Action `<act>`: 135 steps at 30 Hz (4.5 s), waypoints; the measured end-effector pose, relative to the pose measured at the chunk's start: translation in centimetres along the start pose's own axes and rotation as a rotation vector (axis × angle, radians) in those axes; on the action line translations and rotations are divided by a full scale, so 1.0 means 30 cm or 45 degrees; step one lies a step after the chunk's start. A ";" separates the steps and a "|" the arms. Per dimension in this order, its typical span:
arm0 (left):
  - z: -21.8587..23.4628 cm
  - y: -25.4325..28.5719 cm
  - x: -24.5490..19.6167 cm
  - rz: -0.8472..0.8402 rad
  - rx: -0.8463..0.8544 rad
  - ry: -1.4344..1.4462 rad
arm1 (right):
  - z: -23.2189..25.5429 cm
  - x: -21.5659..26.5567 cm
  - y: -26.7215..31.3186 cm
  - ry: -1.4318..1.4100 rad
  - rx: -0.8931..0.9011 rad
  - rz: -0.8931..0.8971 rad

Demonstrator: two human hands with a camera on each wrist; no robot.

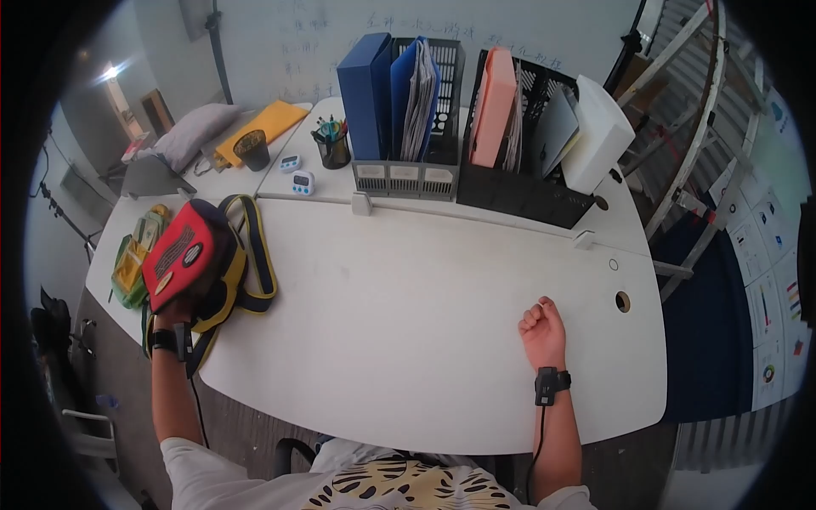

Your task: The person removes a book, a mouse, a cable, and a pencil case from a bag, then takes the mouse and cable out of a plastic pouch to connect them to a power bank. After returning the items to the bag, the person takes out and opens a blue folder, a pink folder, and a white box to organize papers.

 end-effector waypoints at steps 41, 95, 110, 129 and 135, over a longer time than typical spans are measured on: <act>-1.617 0.707 0.327 0.116 0.556 0.313 | -0.399 -0.298 0.146 0.309 0.866 -0.774; -0.393 0.047 -0.017 -0.433 -0.750 -2.379 | 0.018 0.066 -0.122 1.452 -0.131 0.200; -0.841 0.112 -0.132 -0.555 -0.782 -2.598 | -0.012 0.065 -0.117 1.533 -0.073 0.283; -0.607 -0.120 -0.066 -0.671 -0.452 -1.938 | -0.060 0.084 -0.096 1.552 -0.134 0.177; -0.583 -0.132 -0.091 -0.580 -0.353 -1.470 | -0.054 0.085 -0.099 1.578 -0.141 0.197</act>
Point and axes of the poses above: each hand's wrist, its own y-axis away from the middle knuckle, its own z-axis out of the back of the hand, x = y × z, the point moved 8 cm from there along -y, towards the middle knuckle, and after that the axes turned 1 degree about x, right-handed, at the moved point
